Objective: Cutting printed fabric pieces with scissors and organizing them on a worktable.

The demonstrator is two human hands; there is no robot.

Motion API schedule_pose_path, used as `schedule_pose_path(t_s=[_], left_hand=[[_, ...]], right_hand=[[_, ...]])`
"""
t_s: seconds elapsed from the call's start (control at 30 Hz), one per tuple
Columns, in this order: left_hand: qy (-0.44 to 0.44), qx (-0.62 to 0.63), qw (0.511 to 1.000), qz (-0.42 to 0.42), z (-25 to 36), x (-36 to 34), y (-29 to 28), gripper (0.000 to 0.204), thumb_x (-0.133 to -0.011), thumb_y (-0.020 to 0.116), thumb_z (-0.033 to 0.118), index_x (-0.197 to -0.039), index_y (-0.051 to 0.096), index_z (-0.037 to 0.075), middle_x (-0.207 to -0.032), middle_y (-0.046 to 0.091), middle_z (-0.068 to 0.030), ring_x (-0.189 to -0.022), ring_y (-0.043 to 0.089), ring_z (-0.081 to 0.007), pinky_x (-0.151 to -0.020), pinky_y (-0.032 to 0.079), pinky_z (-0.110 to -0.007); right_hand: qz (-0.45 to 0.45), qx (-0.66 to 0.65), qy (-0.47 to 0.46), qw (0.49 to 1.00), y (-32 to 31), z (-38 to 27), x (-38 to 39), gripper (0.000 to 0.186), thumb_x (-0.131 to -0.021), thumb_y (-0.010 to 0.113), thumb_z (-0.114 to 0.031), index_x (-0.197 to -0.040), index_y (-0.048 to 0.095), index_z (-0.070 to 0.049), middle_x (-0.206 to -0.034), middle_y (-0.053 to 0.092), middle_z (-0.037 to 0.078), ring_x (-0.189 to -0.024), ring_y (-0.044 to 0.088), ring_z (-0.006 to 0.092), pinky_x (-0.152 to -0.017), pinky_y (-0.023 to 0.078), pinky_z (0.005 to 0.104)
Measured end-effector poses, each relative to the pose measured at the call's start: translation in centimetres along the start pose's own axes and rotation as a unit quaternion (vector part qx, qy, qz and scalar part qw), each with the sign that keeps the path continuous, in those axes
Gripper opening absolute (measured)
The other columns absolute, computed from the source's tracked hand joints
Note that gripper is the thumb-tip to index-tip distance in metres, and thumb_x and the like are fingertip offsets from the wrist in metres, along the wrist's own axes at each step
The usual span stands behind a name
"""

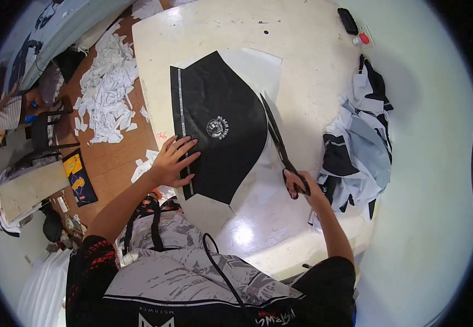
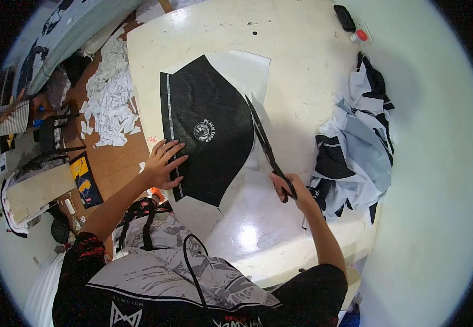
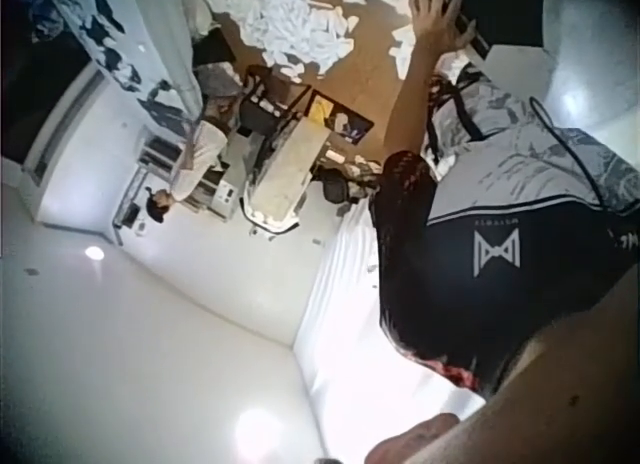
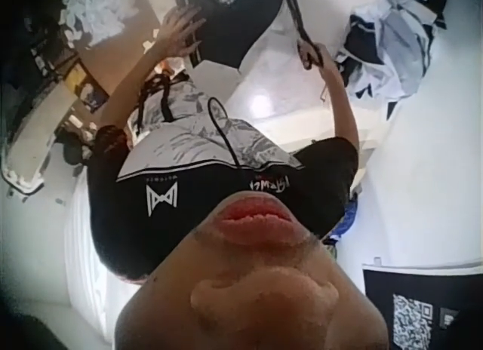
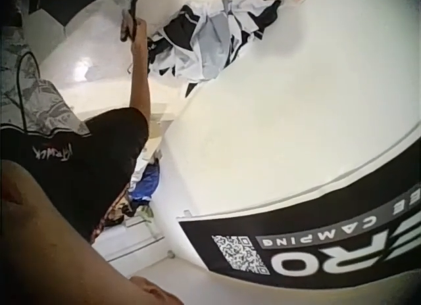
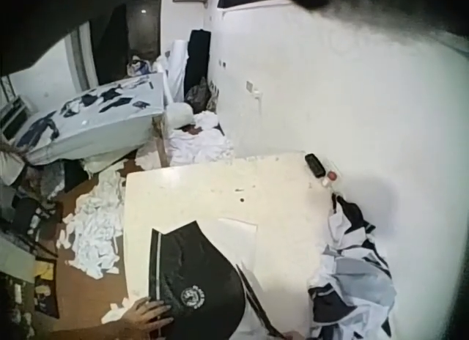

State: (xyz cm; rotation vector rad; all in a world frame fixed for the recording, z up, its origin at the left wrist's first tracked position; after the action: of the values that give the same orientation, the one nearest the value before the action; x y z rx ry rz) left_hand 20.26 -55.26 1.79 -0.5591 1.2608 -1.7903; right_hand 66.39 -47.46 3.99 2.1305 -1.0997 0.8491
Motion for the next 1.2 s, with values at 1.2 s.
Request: schedule_pose_path(t_s=[1.2], left_hand=[[-0.004, 0.010, 1.000, -0.011, -0.1, -0.2, -0.3, 0.068, -0.078, 0.078, 0.038, -0.140, 0.063, 0.014, -0.159, 0.048, -0.0166, -0.146, 0.045, -0.0375, -0.120, 0.033, -0.060]], right_hand=[[0.003, 0.251, 0.045, 0.967, -5.9, -11.9, -8.2, 0.050, -0.094, 0.078, -0.047, -0.069, 0.053, -0.012, -0.063, 0.050, -0.001, -0.053, 0.050, 0.0114, -0.052, 0.037, 0.0286]])
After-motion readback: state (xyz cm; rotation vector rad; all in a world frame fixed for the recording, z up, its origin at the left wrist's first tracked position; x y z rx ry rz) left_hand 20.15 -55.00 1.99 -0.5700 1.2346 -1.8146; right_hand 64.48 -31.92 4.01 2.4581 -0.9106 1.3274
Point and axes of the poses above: each hand's wrist, its own x-axis away from the middle knuckle, its own y-axis out of the palm, z = x × y, the point moved 1 cm from there along -x, towards the middle knuckle
